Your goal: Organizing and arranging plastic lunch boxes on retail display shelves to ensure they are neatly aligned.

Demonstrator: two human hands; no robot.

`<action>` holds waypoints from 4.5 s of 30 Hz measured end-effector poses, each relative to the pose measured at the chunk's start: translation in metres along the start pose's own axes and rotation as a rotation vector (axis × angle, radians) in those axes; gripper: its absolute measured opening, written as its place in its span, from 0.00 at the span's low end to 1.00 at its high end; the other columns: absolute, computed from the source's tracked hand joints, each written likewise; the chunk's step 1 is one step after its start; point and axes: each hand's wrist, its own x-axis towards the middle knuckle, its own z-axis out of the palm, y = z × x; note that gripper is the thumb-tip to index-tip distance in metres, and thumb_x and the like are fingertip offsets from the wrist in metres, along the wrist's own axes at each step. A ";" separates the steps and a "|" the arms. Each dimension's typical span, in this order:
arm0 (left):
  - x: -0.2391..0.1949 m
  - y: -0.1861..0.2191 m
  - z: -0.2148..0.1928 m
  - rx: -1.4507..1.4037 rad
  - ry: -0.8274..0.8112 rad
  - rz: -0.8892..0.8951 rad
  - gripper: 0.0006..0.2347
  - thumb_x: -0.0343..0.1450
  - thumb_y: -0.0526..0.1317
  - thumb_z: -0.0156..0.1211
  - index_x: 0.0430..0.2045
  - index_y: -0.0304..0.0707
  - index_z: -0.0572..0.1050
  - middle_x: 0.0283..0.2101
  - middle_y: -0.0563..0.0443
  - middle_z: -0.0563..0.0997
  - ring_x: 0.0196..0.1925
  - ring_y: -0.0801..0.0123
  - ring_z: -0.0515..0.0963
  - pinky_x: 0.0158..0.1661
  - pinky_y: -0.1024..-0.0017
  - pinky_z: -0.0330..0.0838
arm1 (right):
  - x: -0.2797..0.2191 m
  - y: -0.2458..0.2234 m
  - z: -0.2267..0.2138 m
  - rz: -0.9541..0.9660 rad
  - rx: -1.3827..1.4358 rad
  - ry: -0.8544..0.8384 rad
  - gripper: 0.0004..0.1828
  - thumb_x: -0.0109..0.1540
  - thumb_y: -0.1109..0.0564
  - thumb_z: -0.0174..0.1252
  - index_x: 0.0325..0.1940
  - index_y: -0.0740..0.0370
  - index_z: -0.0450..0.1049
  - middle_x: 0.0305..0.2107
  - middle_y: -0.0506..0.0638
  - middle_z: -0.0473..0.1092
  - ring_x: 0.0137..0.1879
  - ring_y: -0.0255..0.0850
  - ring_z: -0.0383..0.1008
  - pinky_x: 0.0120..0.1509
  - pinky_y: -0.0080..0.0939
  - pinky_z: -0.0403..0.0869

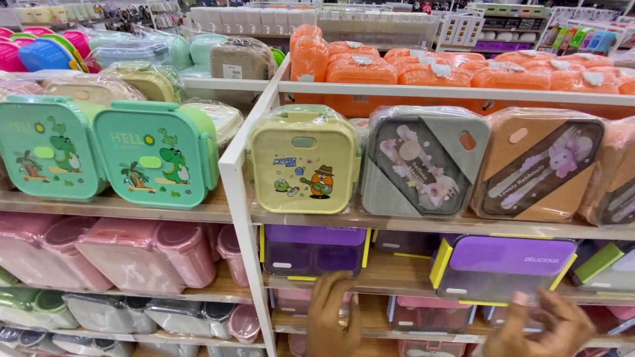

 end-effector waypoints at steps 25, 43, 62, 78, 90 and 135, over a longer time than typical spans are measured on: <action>-0.006 0.105 0.132 -0.150 -0.165 -0.586 0.32 0.69 0.57 0.56 0.67 0.48 0.60 0.61 0.46 0.79 0.64 0.59 0.77 0.64 0.55 0.68 | 0.123 0.141 -0.024 0.404 0.233 -1.002 0.45 0.46 0.53 0.75 0.64 0.55 0.61 0.53 0.54 0.76 0.58 0.46 0.75 0.64 0.46 0.70; -0.023 0.070 0.064 -0.043 -0.183 0.106 0.40 0.62 0.47 0.78 0.66 0.36 0.59 0.71 0.32 0.66 0.77 0.40 0.59 0.74 0.43 0.53 | 0.120 0.147 0.035 0.319 0.334 -0.927 0.23 0.60 0.51 0.56 0.59 0.55 0.79 0.52 0.47 0.81 0.58 0.38 0.80 0.65 0.39 0.73; -0.001 0.071 0.070 -0.249 -0.062 -0.089 0.29 0.63 0.32 0.72 0.61 0.31 0.68 0.64 0.36 0.75 0.71 0.52 0.71 0.69 0.59 0.64 | 0.113 0.123 0.051 0.389 0.306 -0.880 0.11 0.62 0.56 0.60 0.38 0.60 0.87 0.31 0.50 0.85 0.32 0.39 0.85 0.39 0.38 0.81; 0.018 0.057 0.123 0.187 0.166 -0.376 0.31 0.69 0.56 0.56 0.64 0.37 0.63 0.62 0.42 0.71 0.64 0.53 0.72 0.59 0.56 0.68 | 0.105 0.083 0.017 0.410 0.230 -1.116 0.33 0.56 0.33 0.55 0.59 0.50 0.78 0.52 0.46 0.81 0.60 0.39 0.78 0.64 0.42 0.74; 0.020 0.053 0.100 0.167 0.204 -0.232 0.23 0.72 0.46 0.59 0.60 0.33 0.69 0.56 0.43 0.77 0.59 0.55 0.76 0.58 0.61 0.69 | 0.092 0.069 0.017 0.372 0.292 -1.056 0.29 0.60 0.35 0.54 0.58 0.51 0.78 0.48 0.44 0.83 0.55 0.38 0.80 0.60 0.38 0.75; 0.047 -0.010 0.046 0.674 0.062 0.109 0.14 0.76 0.41 0.49 0.52 0.35 0.75 0.57 0.39 0.74 0.60 0.46 0.67 0.59 0.50 0.60 | 0.080 0.094 0.031 0.416 0.107 -1.053 0.41 0.51 0.44 0.73 0.63 0.60 0.65 0.57 0.52 0.71 0.64 0.45 0.70 0.69 0.47 0.69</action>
